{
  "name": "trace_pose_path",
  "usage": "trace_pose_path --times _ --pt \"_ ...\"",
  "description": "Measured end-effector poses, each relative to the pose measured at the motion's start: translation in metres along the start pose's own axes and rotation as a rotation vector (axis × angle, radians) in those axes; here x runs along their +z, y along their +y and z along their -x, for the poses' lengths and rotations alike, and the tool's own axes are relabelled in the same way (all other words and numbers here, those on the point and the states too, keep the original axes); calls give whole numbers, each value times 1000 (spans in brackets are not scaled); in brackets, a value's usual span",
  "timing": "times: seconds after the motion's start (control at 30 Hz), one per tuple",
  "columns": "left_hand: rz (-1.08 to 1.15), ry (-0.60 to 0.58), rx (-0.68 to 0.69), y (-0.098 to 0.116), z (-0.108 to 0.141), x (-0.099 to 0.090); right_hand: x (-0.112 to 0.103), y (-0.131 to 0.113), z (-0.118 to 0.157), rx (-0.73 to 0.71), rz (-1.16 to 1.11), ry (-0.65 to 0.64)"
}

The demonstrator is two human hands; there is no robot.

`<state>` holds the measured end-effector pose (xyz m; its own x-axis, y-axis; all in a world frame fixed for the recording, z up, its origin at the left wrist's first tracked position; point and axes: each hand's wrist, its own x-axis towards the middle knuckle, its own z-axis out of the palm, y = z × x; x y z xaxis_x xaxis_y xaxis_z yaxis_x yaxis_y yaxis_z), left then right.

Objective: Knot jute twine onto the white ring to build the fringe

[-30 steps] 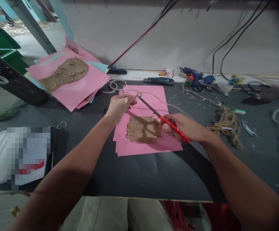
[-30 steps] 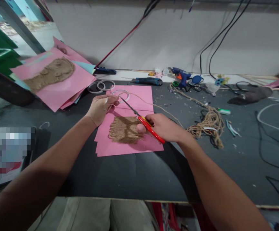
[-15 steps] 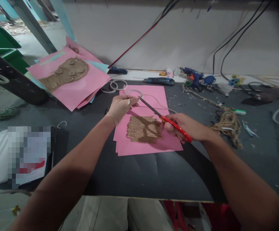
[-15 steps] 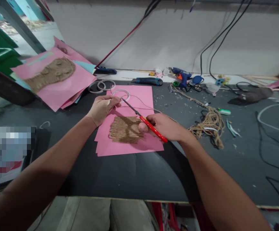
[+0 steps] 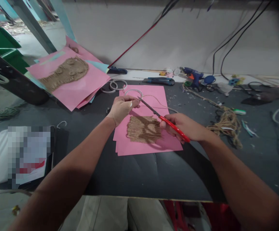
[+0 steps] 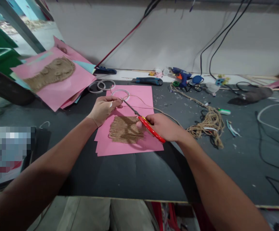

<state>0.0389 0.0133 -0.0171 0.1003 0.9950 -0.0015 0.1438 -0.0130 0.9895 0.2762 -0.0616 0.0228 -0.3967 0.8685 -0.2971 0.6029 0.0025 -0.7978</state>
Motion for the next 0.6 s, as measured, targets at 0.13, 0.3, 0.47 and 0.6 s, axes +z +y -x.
trace_pose_path --times 0.13,0.3,0.47,0.6 --pt "30 9 -21 3 0 0 1 -2 0 18 -28 0" --pt "55 9 -27 3 0 1 1 -1 0 16 -47 -1" --pt "50 30 5 0 -1 2 2 1 -1 12 -34 10" --pt "62 43 -5 1 -1 4 4 -1 -1 0 -30 13"
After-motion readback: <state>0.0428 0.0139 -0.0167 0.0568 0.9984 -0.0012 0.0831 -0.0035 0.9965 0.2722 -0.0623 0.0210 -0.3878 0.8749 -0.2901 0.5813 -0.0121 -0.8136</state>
